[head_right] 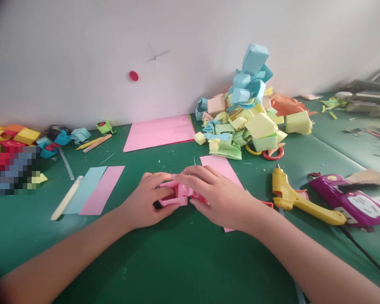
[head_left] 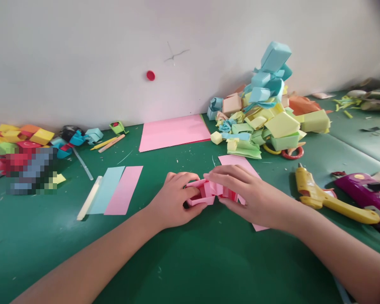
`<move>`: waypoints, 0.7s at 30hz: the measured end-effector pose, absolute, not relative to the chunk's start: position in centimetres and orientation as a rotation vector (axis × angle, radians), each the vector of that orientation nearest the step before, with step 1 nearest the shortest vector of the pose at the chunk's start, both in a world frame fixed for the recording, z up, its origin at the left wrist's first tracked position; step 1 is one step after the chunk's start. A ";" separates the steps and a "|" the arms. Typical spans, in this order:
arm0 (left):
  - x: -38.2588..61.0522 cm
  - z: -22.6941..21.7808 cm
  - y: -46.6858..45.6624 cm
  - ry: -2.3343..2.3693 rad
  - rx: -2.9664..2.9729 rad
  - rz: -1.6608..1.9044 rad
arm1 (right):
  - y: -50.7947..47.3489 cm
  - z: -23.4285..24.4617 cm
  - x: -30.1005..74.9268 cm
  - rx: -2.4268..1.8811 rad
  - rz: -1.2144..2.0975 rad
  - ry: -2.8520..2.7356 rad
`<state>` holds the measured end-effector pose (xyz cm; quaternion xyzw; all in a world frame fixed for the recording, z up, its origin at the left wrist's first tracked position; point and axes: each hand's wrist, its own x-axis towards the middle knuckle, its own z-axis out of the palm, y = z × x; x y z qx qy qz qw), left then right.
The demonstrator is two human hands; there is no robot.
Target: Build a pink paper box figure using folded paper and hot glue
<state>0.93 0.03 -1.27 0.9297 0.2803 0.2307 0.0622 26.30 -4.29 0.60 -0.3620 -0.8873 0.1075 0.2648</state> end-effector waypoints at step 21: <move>0.7 -1.3 -0.1 0.834 2.835 0.643 | -4.5 0.9 26.5 -1.074 0.290 -2.403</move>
